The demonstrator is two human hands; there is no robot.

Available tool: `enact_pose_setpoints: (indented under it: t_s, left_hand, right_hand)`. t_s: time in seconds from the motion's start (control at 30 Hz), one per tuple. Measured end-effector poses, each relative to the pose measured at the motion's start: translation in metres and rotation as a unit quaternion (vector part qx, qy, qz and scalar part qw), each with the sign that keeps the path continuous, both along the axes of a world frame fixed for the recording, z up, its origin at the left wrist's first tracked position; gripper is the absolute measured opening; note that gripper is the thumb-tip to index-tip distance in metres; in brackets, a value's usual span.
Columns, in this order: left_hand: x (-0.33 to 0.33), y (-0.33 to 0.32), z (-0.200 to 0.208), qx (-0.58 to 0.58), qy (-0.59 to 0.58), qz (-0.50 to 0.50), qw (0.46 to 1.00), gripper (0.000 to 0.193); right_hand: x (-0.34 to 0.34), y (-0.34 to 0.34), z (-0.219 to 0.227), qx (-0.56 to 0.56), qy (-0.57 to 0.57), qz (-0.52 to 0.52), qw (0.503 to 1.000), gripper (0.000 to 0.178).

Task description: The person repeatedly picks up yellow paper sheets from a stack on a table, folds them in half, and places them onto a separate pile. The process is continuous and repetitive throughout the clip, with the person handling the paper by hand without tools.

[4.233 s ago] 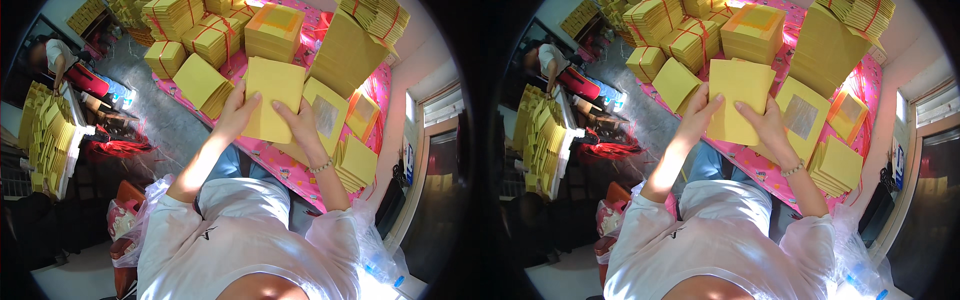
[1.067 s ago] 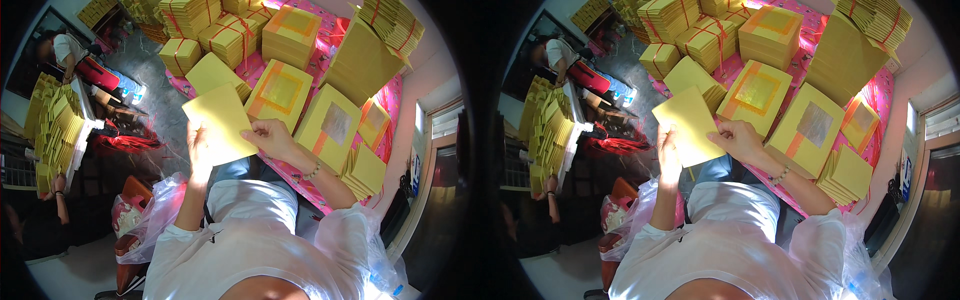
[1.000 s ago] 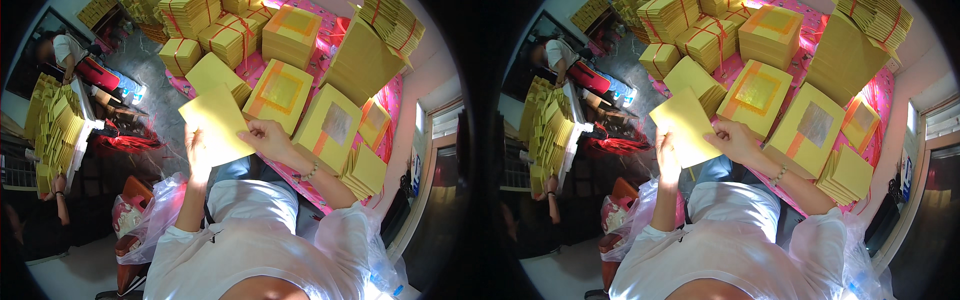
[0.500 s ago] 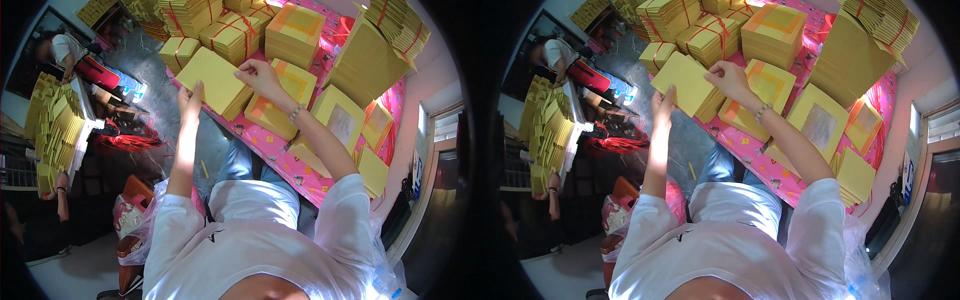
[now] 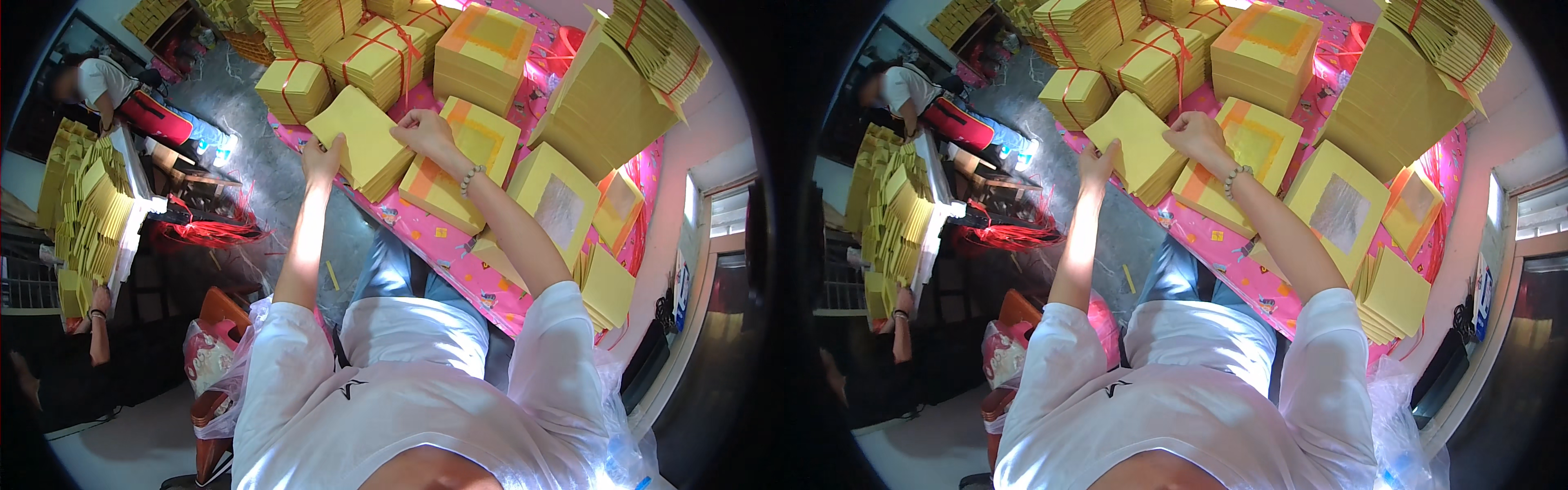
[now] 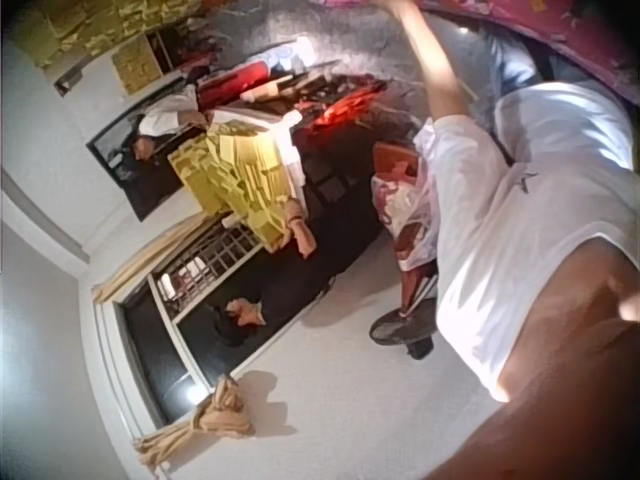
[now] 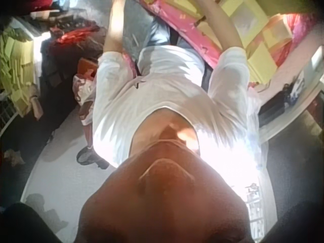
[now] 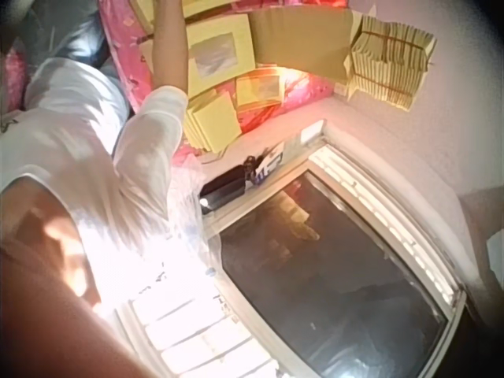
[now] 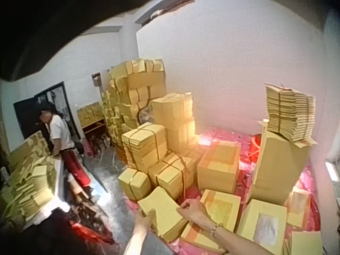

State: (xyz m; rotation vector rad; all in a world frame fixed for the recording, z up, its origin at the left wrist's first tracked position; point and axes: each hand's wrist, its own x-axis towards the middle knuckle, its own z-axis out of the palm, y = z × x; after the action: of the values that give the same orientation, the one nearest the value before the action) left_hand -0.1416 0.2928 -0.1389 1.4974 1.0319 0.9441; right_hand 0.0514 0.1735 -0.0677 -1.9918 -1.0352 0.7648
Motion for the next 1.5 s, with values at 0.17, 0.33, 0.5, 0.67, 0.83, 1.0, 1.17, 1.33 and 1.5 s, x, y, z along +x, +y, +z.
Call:
enact_pose_setpoints:
  t_s: [0.17,0.33,0.5,0.67,0.83,1.0,1.17,1.33,1.5]
  left_hand:
    - [0.005,-0.012,0.021,0.088,0.186,0.056,0.977,0.053]
    - [0.017,-0.042,0.055,0.434,0.241,0.155,0.854,0.059]
    - [0.033,-0.024,0.043,0.438,0.184,-0.112,0.873,0.048]
    - [0.044,-0.027,0.029,0.433,0.221,-0.083,0.87,0.04]
    - [0.051,-0.036,0.026,0.455,0.273,-0.052,0.846,0.039]
    - [0.052,-0.04,0.023,0.451,0.288,-0.034,0.844,0.039]
    - [0.053,-0.038,0.024,0.428,0.298,-0.053,0.852,0.04]
    - [0.045,-0.03,0.034,0.405,0.255,-0.1,0.872,0.042]
    - [0.038,-0.026,0.037,0.412,0.206,-0.084,0.884,0.042]
  right_hand:
    - [-0.003,-0.005,0.007,-0.007,-0.082,0.008,0.997,0.027]
    - [-0.001,-0.011,0.007,0.024,-0.078,0.027,0.996,0.031]
    - [0.013,-0.042,0.022,0.014,-0.143,0.106,0.984,0.036]
    - [0.012,-0.099,0.035,-0.178,-0.339,0.237,0.893,0.05]
    - [-0.008,-0.127,0.034,-0.17,-0.387,0.226,0.878,0.06]
    - [-0.012,-0.134,0.032,-0.131,-0.392,0.219,0.884,0.052]
    - [-0.002,-0.141,0.034,-0.087,-0.345,0.213,0.91,0.024]
    - [0.007,-0.146,0.035,-0.065,-0.27,0.189,0.942,0.018]
    - [0.014,-0.149,0.03,-0.04,-0.227,0.173,0.958,0.017]
